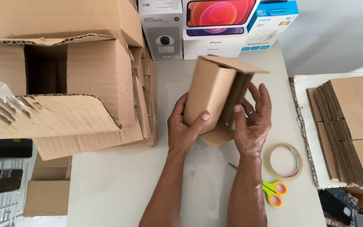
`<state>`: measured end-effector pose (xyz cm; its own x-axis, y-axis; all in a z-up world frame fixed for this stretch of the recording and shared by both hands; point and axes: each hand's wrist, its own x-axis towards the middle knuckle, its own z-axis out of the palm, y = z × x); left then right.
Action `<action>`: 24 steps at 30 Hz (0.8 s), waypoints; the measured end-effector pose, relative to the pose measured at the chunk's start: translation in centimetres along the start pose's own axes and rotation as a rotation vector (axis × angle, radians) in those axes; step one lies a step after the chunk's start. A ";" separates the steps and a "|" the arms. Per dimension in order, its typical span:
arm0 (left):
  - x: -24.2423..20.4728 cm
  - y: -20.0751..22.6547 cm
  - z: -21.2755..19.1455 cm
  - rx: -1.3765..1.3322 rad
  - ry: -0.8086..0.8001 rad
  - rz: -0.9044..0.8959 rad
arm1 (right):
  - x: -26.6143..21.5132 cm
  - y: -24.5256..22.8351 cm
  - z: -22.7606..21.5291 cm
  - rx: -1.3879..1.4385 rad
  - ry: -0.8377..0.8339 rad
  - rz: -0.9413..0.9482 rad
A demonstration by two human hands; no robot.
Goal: Assembling small cardboard boxes by folding them and applying tape.
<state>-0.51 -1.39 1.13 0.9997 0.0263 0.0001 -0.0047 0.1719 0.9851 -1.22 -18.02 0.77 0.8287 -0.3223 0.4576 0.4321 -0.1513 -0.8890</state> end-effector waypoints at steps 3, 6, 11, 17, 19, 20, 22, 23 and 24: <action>0.4 -0.6 -0.6 -0.079 0.033 -0.003 | 0.3 -0.7 -0.9 -0.153 0.024 -0.037; 0.2 -0.6 -0.9 -0.119 -0.108 0.035 | 0.3 -2.0 -0.9 -0.210 0.011 -0.003; 0.2 -0.6 -0.7 -0.176 -0.318 0.016 | 0.8 -2.9 -1.9 -0.436 0.086 -0.086; 0.2 -0.7 -0.4 -0.252 -0.434 -0.044 | 1.0 -4.1 -1.4 -0.664 0.194 -0.132; 0.3 -0.8 -0.7 -0.251 -0.408 -0.062 | 1.0 -3.6 -1.1 -0.689 0.253 -0.125; 0.5 -1.0 -0.9 -0.280 -0.370 -0.081 | 1.0 -3.2 -1.1 -0.671 0.318 -0.100; 0.7 -1.8 -1.1 -0.311 -0.327 -0.095 | 0.9 -3.3 -0.9 -0.652 0.378 -0.079; 0.7 -2.4 -1.2 -0.343 -0.313 -0.119 | 0.7 -3.7 -0.7 -0.507 0.278 -0.009; 0.7 -3.0 -1.2 -0.375 -0.299 -0.144 | 0.6 -4.1 -0.5 -0.363 0.176 0.060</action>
<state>0.19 -0.70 -2.03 0.9544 -0.2973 -0.0277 0.1794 0.4968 0.8491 -2.69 -18.04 4.65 0.7616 -0.4906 0.4235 0.2054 -0.4371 -0.8756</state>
